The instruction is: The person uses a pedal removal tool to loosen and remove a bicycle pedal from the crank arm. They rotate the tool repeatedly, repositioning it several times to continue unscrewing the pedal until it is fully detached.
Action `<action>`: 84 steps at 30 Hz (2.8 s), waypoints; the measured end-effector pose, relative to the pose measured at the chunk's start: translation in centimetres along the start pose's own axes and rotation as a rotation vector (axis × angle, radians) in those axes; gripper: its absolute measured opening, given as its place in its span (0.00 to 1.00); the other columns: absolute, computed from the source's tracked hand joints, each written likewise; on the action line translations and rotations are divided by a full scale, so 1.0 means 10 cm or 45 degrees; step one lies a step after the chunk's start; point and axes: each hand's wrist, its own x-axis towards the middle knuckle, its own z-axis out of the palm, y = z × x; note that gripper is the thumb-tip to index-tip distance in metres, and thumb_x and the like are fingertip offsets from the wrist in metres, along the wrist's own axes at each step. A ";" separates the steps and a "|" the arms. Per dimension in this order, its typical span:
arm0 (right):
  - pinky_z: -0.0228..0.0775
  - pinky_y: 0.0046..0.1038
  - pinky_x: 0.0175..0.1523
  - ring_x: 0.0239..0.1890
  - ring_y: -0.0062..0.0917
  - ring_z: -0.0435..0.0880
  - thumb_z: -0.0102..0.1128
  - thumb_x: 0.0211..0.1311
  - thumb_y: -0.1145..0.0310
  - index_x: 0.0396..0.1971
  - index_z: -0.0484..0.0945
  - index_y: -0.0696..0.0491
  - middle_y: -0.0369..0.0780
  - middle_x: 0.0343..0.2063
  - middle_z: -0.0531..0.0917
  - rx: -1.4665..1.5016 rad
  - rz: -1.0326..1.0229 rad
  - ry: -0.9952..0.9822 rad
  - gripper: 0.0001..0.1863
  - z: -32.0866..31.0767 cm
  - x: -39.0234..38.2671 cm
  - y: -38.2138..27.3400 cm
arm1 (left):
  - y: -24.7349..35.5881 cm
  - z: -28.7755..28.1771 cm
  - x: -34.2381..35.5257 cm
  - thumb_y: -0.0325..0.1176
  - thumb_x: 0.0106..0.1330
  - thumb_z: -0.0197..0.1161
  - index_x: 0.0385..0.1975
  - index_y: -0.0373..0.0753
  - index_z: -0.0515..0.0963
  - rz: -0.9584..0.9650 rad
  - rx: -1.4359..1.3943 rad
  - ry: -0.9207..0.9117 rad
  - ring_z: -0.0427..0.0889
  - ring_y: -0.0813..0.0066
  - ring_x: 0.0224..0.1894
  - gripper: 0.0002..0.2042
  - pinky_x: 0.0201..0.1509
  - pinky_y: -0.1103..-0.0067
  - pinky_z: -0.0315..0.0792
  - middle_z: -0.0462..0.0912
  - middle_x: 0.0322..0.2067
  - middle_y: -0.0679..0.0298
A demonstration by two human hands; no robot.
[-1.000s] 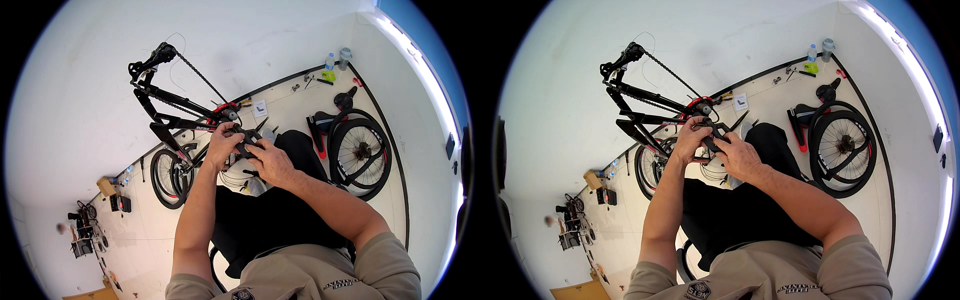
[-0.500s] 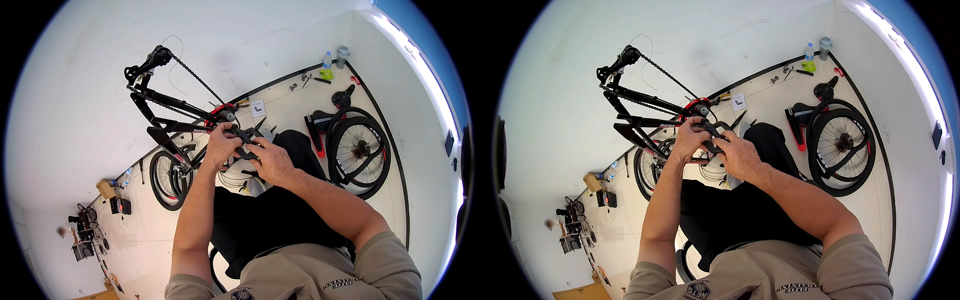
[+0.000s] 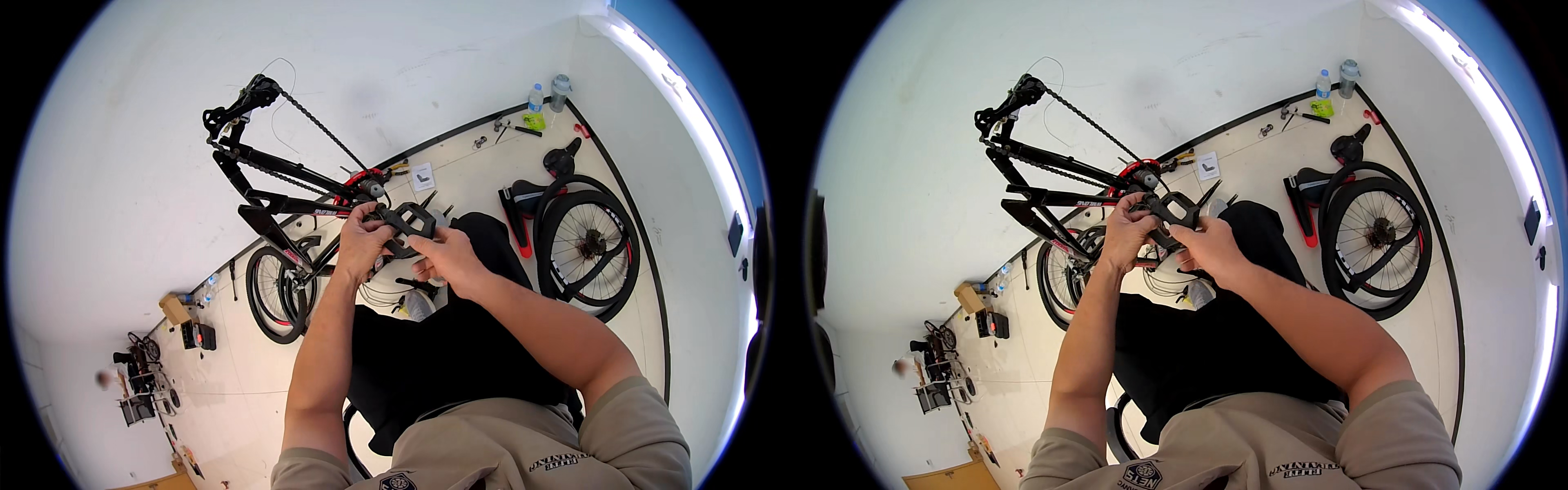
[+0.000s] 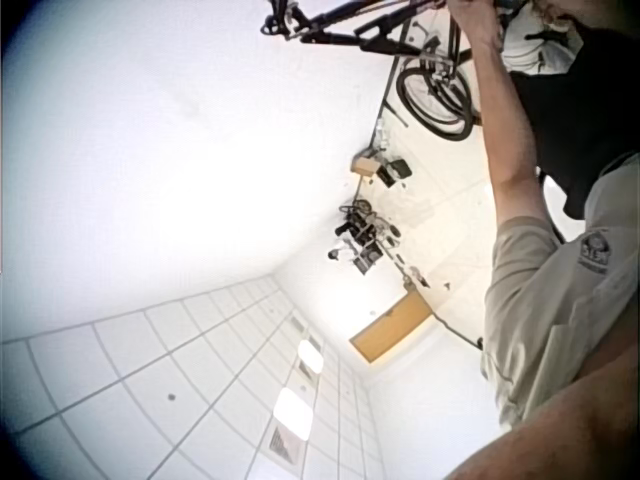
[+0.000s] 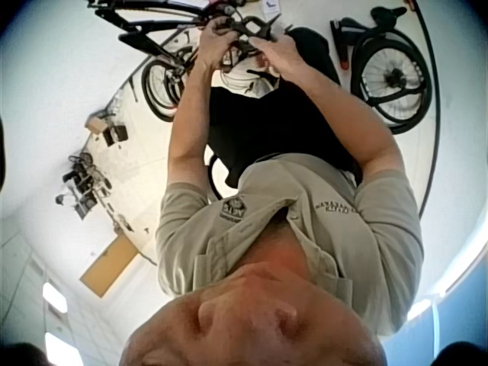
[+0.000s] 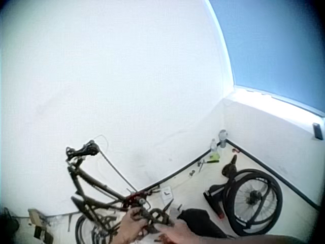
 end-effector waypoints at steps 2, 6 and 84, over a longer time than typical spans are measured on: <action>0.81 0.25 0.33 0.29 0.23 0.85 0.65 0.64 0.65 0.49 0.74 0.62 0.41 0.32 0.84 0.287 0.183 -0.104 0.19 -0.02 0.07 0.03 | -0.01 0.02 0.02 0.18 0.56 0.62 0.61 0.29 0.60 0.006 0.014 0.005 0.86 0.66 0.34 0.30 0.32 0.76 0.85 0.81 0.43 0.47; 0.83 0.28 0.35 0.31 0.25 0.86 0.63 0.66 0.71 0.43 0.77 0.63 0.42 0.35 0.83 0.241 0.071 -0.074 0.12 -0.02 0.09 0.06 | -0.03 0.01 0.04 0.18 0.56 0.62 0.59 0.31 0.62 -0.016 0.036 -0.008 0.85 0.66 0.39 0.29 0.34 0.76 0.85 0.79 0.46 0.47; 0.74 0.41 0.52 0.48 0.49 0.80 0.65 0.59 0.70 0.54 0.79 0.50 0.52 0.48 0.74 -0.891 -0.770 -0.059 0.21 -0.02 0.02 0.12 | 1.79 1.40 -2.27 0.21 0.50 0.73 0.32 0.35 0.75 1.719 1.170 -1.337 0.84 0.72 0.31 0.13 0.34 0.78 0.77 0.85 0.31 0.57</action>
